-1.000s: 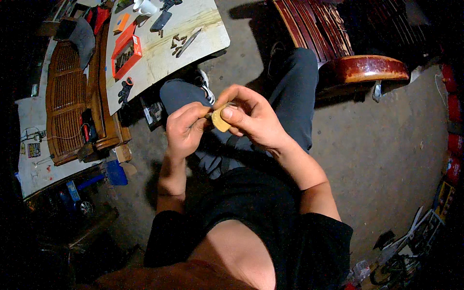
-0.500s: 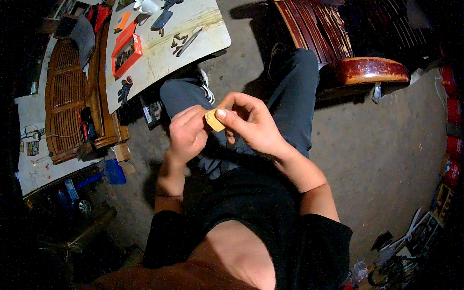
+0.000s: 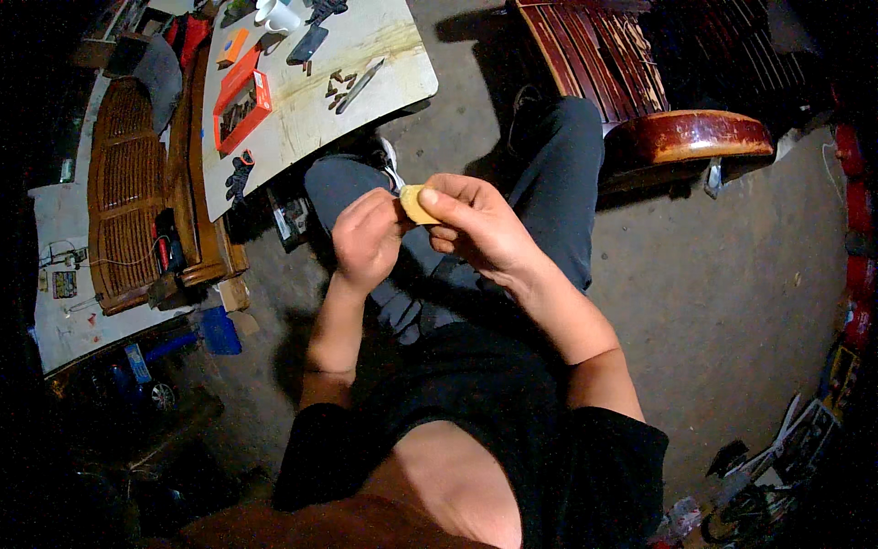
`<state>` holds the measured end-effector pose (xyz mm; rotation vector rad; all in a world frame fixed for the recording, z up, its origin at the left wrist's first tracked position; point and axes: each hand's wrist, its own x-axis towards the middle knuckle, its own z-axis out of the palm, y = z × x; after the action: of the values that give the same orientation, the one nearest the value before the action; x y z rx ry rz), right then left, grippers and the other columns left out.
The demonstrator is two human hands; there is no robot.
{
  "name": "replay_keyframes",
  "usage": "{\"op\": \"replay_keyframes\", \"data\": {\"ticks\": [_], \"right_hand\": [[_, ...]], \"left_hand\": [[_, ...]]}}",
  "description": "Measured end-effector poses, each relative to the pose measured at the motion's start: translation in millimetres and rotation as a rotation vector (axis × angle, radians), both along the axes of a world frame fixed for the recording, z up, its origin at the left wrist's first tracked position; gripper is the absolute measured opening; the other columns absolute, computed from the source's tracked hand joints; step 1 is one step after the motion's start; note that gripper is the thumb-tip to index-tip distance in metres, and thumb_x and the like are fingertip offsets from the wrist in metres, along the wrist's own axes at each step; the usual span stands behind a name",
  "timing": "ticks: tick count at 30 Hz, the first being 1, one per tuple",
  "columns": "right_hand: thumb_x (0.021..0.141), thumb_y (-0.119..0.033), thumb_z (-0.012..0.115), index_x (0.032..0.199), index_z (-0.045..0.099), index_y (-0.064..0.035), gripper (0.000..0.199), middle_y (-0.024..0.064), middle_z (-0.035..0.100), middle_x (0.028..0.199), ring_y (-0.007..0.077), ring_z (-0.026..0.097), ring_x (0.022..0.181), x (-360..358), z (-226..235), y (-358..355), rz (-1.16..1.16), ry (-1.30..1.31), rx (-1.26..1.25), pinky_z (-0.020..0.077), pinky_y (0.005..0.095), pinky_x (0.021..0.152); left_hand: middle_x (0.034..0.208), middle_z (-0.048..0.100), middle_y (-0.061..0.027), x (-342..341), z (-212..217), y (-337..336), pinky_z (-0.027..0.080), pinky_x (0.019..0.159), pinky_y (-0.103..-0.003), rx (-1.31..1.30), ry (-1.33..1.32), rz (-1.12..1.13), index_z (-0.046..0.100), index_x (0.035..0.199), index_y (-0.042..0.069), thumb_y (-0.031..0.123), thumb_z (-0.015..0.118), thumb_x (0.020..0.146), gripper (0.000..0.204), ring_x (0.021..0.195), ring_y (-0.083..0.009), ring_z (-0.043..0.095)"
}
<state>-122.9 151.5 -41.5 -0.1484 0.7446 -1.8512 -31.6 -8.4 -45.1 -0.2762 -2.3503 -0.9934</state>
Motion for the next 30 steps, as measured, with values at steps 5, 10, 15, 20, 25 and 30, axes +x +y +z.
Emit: {"op": "replay_keyframes", "data": {"ticks": [5,10,15,20,25,30], "right_hand": [[0.094,-0.024,0.061,0.096,0.058,-0.0049,0.019,-0.003,0.052,0.075,0.0019,0.036,0.054,3,-1,5,0.003,-0.132,-0.158,0.0325,0.0174,0.047],[0.093,-0.025,0.063,0.097,0.058,-0.0046,0.021,-0.0007,0.052,0.075,0.0038,0.038,0.055,5,-3,8,0.004,-0.012,-0.192,0.0348,0.0187,0.048],[0.092,-0.026,0.064,0.097,0.058,-0.0032,0.024,0.0014,0.053,0.076,0.0049,0.04,0.055,5,-3,9,0.02,0.043,-0.222,0.0364,0.0194,0.048],[0.091,-0.026,0.065,0.096,0.058,-0.0021,0.026,0.0033,0.057,0.077,0.0058,0.043,0.055,4,-3,12,0.024,0.077,-0.253,0.0386,0.0205,0.048],[0.09,-0.022,0.067,0.095,0.061,-0.0006,0.023,0.0022,0.059,0.079,0.0063,0.052,0.061,8,19,13,-0.097,0.306,-0.061,0.0433,0.0207,0.052],[0.09,-0.02,0.067,0.095,0.062,0.0001,0.021,0.0019,0.061,0.082,0.0066,0.056,0.067,13,15,11,-0.148,0.397,0.088,0.0464,0.0213,0.057]], "left_hand": [[0.07,0.057,-0.01,-4,8,6,0.042,0.055,-0.03,0.335,0.018,-0.144,0.058,0.079,-0.003,0.026,0.059,0.094,0.033,0.06,-0.0217,0.054],[0.07,0.058,-0.0103,-4,9,8,0.043,0.055,-0.031,0.418,0.004,-0.186,0.059,0.08,-0.004,0.027,0.059,0.094,0.033,0.059,-0.0219,0.054],[0.071,0.058,-0.011,-3,7,4,0.044,0.055,-0.028,0.399,0.019,-0.229,0.062,0.088,-0.004,0.02,0.063,0.09,0.024,0.062,-0.0217,0.056],[0.071,0.058,-0.0117,-2,10,3,0.045,0.055,-0.029,0.369,-0.007,-0.238,0.062,0.089,-0.004,0.018,0.063,0.09,0.023,0.062,-0.0218,0.057],[0.073,0.058,-0.0128,1,19,7,0.046,0.056,-0.032,0.235,-0.092,-0.14,0.062,0.089,-0.004,0.002,0.066,0.081,0.011,0.063,-0.0275,0.058],[0.075,0.058,-0.0146,-1,11,7,0.047,0.057,-0.036,0.08,-0.077,-0.082,0.06,0.087,-0.004,-0.009,0.063,0.072,0.017,0.065,-0.032,0.058]]}}
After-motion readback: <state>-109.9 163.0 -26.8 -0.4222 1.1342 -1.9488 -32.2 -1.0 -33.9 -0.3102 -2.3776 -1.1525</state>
